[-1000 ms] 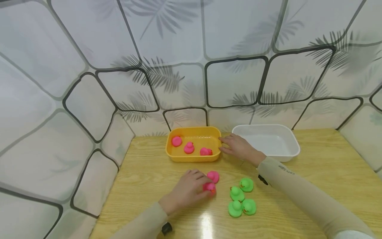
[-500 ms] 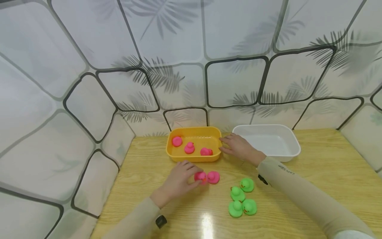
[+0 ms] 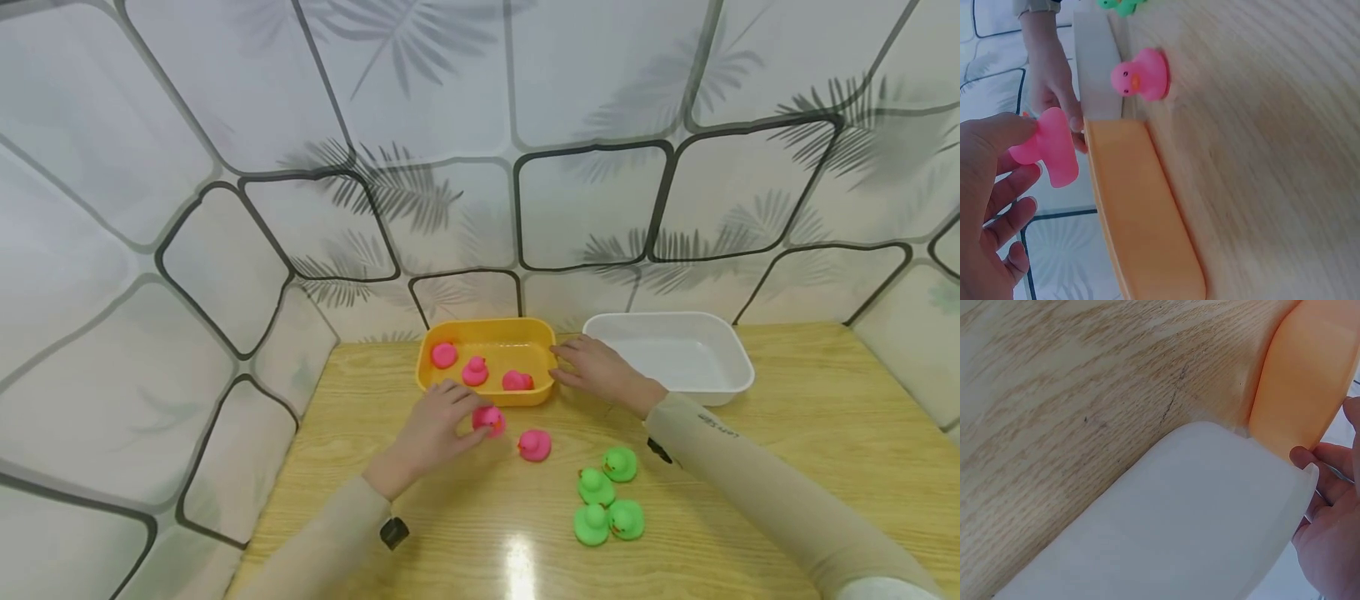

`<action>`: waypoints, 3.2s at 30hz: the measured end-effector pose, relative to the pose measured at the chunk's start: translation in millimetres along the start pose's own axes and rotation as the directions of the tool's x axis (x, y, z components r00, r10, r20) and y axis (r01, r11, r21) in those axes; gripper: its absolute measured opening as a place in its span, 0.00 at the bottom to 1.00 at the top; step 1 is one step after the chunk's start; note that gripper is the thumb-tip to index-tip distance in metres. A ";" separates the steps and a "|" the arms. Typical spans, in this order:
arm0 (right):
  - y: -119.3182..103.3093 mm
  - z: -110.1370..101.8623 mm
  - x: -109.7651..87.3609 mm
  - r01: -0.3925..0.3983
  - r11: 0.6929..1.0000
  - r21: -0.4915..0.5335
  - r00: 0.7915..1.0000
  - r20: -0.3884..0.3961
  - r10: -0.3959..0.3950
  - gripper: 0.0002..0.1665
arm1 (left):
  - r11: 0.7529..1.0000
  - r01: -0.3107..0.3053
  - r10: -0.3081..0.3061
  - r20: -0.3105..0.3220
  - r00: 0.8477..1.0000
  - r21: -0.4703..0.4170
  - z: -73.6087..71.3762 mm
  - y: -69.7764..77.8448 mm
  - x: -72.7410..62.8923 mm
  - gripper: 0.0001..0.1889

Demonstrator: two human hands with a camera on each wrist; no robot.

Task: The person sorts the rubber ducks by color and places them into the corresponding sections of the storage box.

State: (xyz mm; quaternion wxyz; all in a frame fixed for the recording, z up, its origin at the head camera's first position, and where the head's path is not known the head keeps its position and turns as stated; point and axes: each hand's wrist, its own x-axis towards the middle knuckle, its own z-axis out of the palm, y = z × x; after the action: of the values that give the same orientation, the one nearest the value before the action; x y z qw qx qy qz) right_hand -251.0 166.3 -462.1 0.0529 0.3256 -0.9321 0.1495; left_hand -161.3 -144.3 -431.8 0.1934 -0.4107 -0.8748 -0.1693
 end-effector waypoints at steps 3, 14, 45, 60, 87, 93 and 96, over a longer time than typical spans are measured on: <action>-0.3 -0.8 -0.2 -0.004 1.000 0.006 1.000 0.003 0.004 0.30 | 1.000 -0.002 0.002 -0.012 1.000 0.010 -2.3 -7.3 3.4 0.16; -0.5 -2.8 -0.4 0.033 0.999 0.006 0.999 -0.016 -0.033 0.29 | 1.000 0.013 -0.012 -0.061 0.998 0.007 -10.6 -33.0 15.9 0.16; -1.4 -2.4 -0.1 0.028 0.999 -0.016 1.000 -0.007 -0.028 0.28 | 0.940 0.340 -0.339 -0.030 0.940 0.031 -22.5 -103.1 32.3 0.16; -3.4 -4.4 -0.9 0.027 1.000 -0.011 0.999 -0.017 -0.027 0.28 | 0.925 0.378 -0.379 -0.001 0.926 0.038 -19.5 -110.0 31.3 0.18; -2.1 -2.4 1.4 0.032 0.999 -0.011 0.999 -0.014 -0.032 0.29 | 0.934 0.358 -0.358 0.016 0.934 0.001 -13.2 -96.8 15.4 0.12; -1.3 -2.7 1.1 0.019 0.999 -0.033 1.000 -0.005 -0.019 0.29 | 0.952 0.305 -0.306 -0.002 0.952 -0.026 -9.8 -87.8 10.8 0.10; -1.8 -2.8 0.7 0.015 0.999 -0.041 1.000 -0.001 -0.015 0.29 | 0.960 0.277 -0.278 -0.003 0.961 -0.046 -6.7 -82.1 7.3 0.09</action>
State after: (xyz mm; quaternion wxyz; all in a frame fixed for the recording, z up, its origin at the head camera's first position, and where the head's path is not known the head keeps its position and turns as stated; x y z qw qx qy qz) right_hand -250.4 165.4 -458.9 0.0613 0.3315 -0.9324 0.1300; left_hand -228.6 -192.3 -433.8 0.1625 -0.2875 -0.9188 -0.2163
